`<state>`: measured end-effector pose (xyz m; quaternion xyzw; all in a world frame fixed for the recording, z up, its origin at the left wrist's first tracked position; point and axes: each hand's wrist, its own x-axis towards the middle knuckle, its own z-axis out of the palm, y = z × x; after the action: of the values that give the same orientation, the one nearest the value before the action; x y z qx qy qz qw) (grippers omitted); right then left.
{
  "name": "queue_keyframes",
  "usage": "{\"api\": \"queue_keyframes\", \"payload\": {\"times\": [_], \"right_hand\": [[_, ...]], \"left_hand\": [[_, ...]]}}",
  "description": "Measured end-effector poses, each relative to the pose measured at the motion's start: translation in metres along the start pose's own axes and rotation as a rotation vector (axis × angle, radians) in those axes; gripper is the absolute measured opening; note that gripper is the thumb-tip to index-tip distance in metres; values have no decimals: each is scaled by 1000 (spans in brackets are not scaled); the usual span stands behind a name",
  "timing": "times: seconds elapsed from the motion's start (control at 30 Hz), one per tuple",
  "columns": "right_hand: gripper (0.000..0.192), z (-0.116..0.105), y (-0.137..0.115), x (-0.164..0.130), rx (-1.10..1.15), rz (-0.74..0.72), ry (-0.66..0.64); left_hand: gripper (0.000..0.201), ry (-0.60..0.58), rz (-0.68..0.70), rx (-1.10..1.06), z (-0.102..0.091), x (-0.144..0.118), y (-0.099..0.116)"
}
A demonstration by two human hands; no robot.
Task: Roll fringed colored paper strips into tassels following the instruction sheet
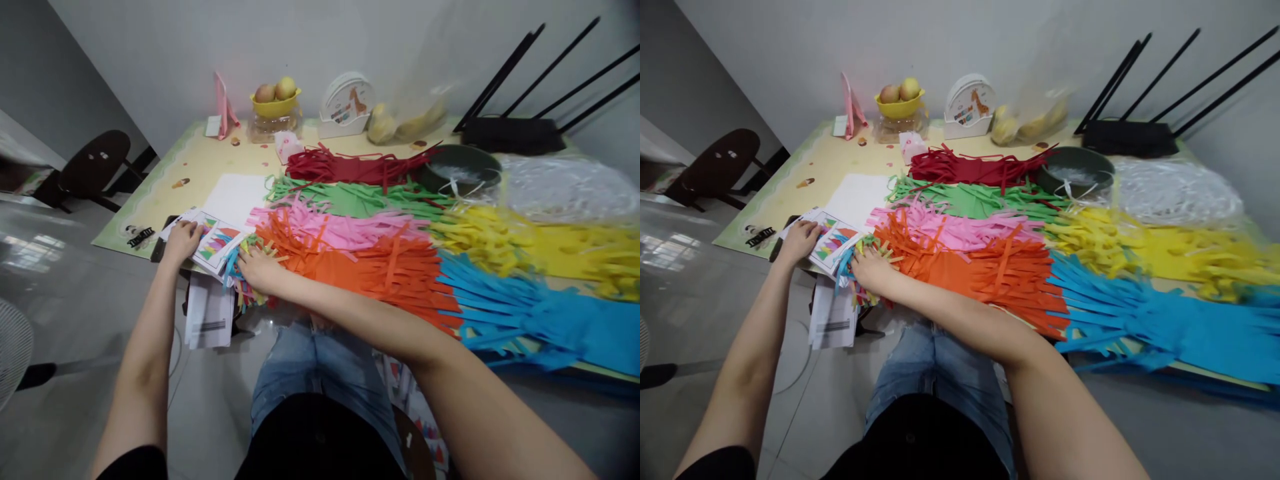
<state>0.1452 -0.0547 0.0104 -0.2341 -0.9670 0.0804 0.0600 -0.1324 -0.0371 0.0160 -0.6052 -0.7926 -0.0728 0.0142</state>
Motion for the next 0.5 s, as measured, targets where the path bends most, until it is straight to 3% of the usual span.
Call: {"api": "queue_keyframes", "payload": {"times": [0.1, 0.23, 0.37, 0.5], "right_hand": [[39, 4, 5, 11, 9, -19, -11], [40, 2, 18, 12, 25, -94, -14], [38, 3, 31, 10, 45, -146, -1], [25, 18, 40, 15, 36, -246, -30]], "left_hand": [[59, 51, -134, 11, -5, 9, -4], [65, 27, -322, 4, -16, 19, -12], [62, 68, -328, 5, -15, 17, -11], [61, 89, -286, -2, -5, 6, 2]]}}
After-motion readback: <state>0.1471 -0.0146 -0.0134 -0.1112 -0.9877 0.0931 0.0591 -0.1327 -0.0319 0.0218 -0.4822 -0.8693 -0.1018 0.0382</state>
